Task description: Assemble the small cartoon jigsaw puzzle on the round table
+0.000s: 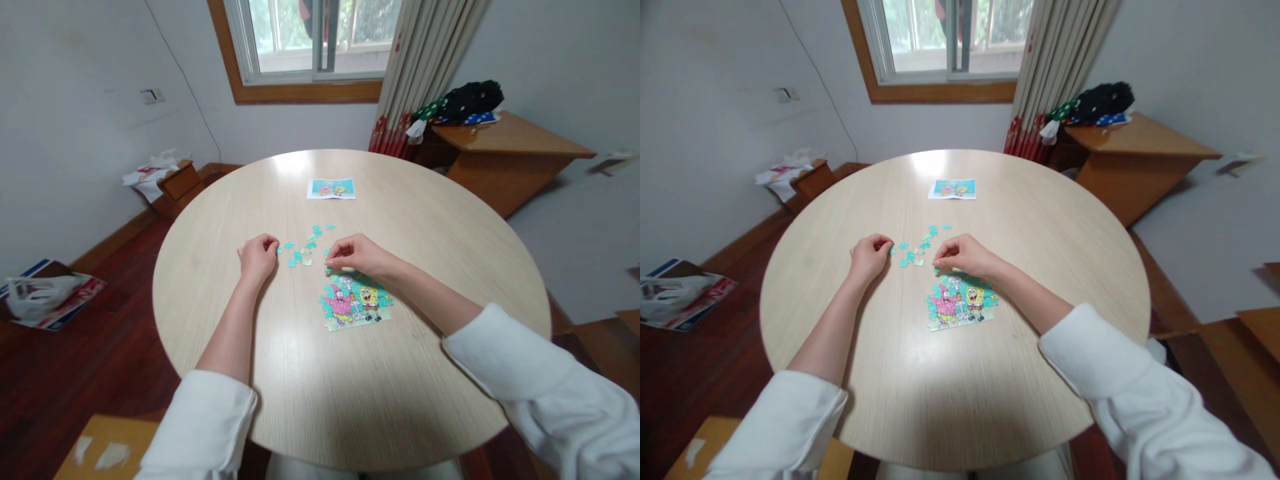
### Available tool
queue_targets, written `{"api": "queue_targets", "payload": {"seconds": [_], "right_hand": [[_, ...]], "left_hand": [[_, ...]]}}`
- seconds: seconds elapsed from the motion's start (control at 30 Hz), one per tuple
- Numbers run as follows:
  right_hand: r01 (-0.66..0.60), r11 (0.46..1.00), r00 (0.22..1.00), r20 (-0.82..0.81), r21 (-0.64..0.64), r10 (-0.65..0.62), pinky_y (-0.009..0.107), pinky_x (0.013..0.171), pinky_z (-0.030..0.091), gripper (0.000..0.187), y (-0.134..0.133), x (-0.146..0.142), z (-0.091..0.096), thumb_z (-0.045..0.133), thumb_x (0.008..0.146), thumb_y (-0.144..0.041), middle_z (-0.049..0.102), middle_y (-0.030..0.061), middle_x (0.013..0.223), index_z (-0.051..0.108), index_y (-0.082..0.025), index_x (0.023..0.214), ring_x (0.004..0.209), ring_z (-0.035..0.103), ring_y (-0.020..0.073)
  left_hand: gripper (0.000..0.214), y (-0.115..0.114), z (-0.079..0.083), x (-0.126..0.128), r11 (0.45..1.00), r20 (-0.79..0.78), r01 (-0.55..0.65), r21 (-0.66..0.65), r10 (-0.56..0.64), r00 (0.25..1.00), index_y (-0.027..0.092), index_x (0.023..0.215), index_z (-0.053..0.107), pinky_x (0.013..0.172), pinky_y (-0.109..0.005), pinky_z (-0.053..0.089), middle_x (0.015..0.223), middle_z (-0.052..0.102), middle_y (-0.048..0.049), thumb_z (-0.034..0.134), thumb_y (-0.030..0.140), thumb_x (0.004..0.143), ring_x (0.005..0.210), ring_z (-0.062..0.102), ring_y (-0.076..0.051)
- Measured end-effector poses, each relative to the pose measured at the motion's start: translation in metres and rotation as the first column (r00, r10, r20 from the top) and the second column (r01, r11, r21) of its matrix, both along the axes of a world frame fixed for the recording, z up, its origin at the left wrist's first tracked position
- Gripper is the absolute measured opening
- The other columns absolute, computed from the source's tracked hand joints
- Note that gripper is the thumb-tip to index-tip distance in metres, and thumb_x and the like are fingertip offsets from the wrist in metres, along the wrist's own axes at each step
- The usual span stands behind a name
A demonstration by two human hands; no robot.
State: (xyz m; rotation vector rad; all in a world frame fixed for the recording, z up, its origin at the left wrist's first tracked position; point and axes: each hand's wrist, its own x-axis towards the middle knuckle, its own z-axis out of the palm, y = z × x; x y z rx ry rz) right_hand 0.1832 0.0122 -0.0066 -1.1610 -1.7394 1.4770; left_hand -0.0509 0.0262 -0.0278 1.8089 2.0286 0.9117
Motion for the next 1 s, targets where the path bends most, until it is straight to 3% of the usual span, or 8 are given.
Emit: {"api": "queue_targets", "payload": {"seconds": [0.4, 1.0], "right_hand": [[-0.052, 0.998, 0.994, 0.099, 0.046, 0.047, 0.028, 0.065, 0.045, 0.006, -0.0049, -0.0010, 0.0049, 0.072, 0.067, -0.020, 0.069, 0.0042, 0.069, 0.073, -0.015, 0.070, 0.064, 0.058, 0.0122], [-0.151, 0.981, 0.962, 0.246, 0.119, 0.118, 0.027, 0.057, 0.039, 0.007, -0.0088, -0.0036, 0.0065, 0.066, 0.070, -0.021, 0.063, 0.0023, 0.065, 0.069, -0.016, 0.070, 0.060, 0.052, 0.0110]], "left_hand": [[0.017, -0.0014, 0.0017, 0.0012, 1.000, 0.013, 0.002, 0.008, -0.002, 1.000, 0.021, 0.079, 0.068, 0.095, -0.042, 0.035, 0.087, 0.074, -0.0051, 0.052, 0.025, 0.082, 0.088, 0.064, -0.022], [0.017, 0.0007, 0.0001, 0.0004, 1.000, -0.006, 0.003, 0.007, -0.003, 1.000, 0.021, 0.080, 0.069, 0.093, -0.042, 0.035, 0.088, 0.074, -0.0057, 0.052, 0.026, 0.082, 0.091, 0.065, -0.023]]}}
